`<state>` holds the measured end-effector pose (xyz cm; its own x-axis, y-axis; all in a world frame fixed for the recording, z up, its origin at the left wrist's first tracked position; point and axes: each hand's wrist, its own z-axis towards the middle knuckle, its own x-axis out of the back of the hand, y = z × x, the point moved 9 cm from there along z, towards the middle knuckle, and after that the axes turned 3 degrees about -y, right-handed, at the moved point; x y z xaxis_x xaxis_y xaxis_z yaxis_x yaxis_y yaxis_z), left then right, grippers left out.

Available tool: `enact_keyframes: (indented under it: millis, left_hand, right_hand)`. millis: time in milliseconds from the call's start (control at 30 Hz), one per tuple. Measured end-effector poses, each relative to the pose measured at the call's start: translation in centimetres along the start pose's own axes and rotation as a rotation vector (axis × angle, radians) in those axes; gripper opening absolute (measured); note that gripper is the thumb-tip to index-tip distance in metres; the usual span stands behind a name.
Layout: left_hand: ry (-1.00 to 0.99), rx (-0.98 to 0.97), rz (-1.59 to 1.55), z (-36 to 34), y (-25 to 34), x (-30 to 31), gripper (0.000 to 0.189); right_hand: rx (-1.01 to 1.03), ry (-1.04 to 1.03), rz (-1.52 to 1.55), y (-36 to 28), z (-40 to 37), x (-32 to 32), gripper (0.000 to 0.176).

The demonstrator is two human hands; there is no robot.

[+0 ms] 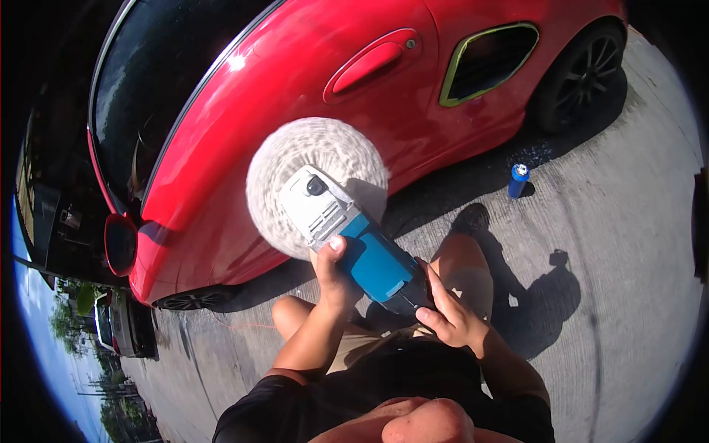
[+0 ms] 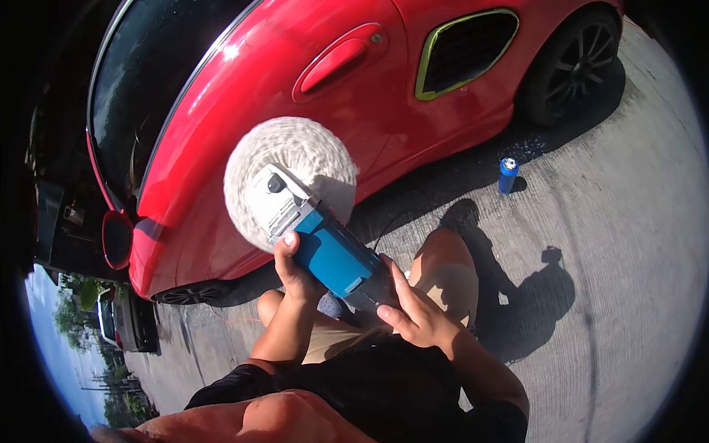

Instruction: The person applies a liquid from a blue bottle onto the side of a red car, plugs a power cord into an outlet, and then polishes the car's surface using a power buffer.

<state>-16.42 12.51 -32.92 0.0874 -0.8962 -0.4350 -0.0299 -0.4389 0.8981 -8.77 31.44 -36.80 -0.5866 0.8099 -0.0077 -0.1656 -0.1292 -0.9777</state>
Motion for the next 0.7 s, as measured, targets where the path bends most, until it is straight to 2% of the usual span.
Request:
enact_keyframes:
  millis: [67,100,200,267,300,333,400,467,500,600,633,700]
  left_hand:
    - [-0.023,0.054,0.037,1.5,0.1,-1.3,0.076]
    - [-0.057,0.06,0.055,2.4,0.6,-2.6,0.078]
    - [-0.136,0.023,0.039,4.2,2.5,-7.4,0.08]
    - [-0.187,-0.003,0.014,4.6,3.6,-10.1,0.079]
    - [-0.217,-0.008,-0.121,4.9,3.7,-11.2,0.06]
    - [-0.233,0.011,-0.122,5.3,3.6,-12.2,0.06]
    - [-0.266,0.047,-0.122,6.0,3.4,-14.0,0.059]
    - [-0.286,0.054,-0.13,6.6,2.7,-15.5,0.058]
    - [-0.313,0.071,-0.132,6.8,2.4,-16.2,0.058]
    - [-0.304,0.093,-0.119,6.5,2.4,-16.8,0.06]
    - [-0.287,0.076,-0.13,6.2,2.8,-16.6,0.06]
    - [-0.274,0.07,-0.157,5.4,3.0,-15.7,0.062]
  right_hand:
    - [0.006,0.034,-0.044,-2.9,0.1,1.1,0.106]
    - [-0.032,0.086,-0.076,-3.8,0.0,1.9,0.111]
    - [-0.179,0.134,-0.141,-6.9,-0.1,4.4,0.113]
    - [-0.124,0.199,-0.225,-8.3,-0.2,5.4,0.114]
    - [-0.097,0.231,-0.308,-8.8,-0.4,5.8,0.114]
    - [-0.071,0.262,-0.39,-9.4,-0.6,6.1,0.114]
    - [-0.179,0.314,-0.37,-10.2,-1.1,7.0,0.112]
    - [-0.27,0.369,-0.184,-10.8,-1.4,7.7,0.111]
    - [-0.176,0.404,-0.315,-11.3,-1.5,8.0,0.109]
    - [-0.249,0.433,-0.229,-12.0,-2.4,8.4,0.11]
    - [-0.233,0.422,-0.27,-12.2,-2.4,8.4,0.11]
    - [-0.333,0.336,-0.165,-12.4,-1.7,7.6,0.109]
